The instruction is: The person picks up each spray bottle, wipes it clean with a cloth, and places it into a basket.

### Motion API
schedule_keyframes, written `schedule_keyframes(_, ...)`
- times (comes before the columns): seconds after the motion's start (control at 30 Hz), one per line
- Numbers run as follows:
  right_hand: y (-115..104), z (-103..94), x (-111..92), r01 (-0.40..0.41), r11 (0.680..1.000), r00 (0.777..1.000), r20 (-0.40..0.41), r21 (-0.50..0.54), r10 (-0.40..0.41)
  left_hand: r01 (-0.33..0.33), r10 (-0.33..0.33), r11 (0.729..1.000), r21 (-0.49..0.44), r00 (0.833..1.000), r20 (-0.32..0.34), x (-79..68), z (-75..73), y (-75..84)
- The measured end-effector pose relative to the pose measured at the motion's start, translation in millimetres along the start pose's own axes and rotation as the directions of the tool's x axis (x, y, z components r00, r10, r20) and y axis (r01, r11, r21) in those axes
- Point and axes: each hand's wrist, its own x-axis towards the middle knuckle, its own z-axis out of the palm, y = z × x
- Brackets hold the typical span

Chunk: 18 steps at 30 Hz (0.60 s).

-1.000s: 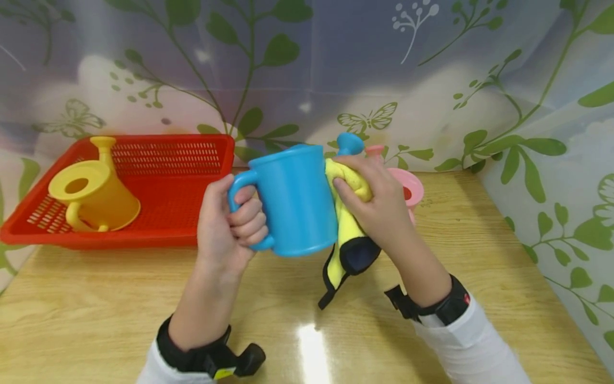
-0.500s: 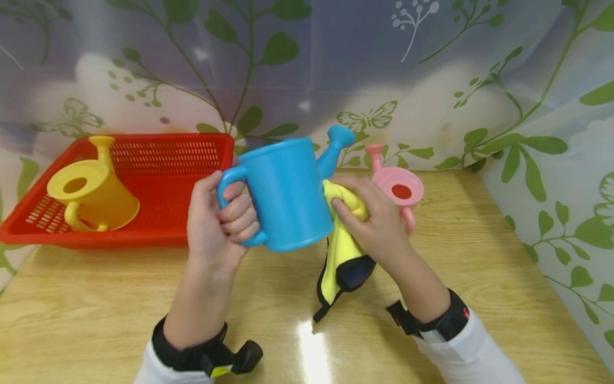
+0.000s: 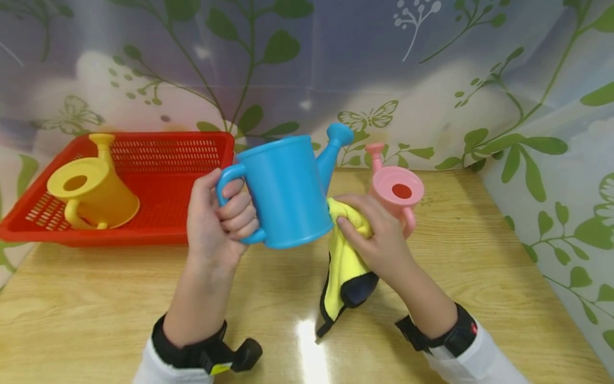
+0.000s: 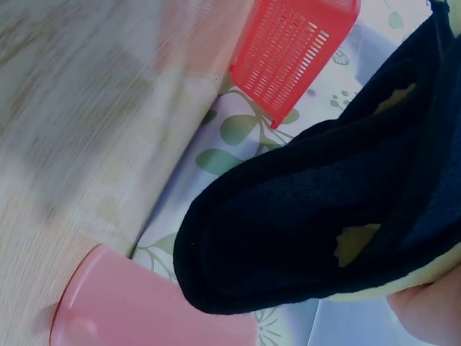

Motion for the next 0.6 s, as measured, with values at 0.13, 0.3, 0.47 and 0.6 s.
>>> schedule_keyframes(0.13, 2.9, -1.8, -2.3, 0.018, 1.000, 1.000, 0.006, -0.020, -0.018, 0.001, -0.001, 1.000, 0.000, 1.000, 0.001, 0.3, 0.7, -1.2)
schedule_keyframes(0.3, 4.5, -2.3, -0.9, 0.020, 0.999, 1.000, -0.005, -0.039, -0.020, 0.021, -0.021, 1.000, -0.012, 1.000, 0.007, 0.8, -0.1, -0.7)
schedule_keyframes(0.47, 5.2, -2.6, 2.3, 0.014, 0.999, 0.999, -0.038, -0.043, -0.016, 0.058, -0.057, 0.998, -0.017, 0.998, 0.016, 0.3, 0.5, -1.7)
schedule_keyframes(0.6, 5.6, -2.9, 5.2, 0.010, 0.999, 0.998, -0.065, -0.041, -0.013, 0.069, -0.068, 0.998, -0.011, 0.997, 0.042, 0.1, 1.4, -2.6)
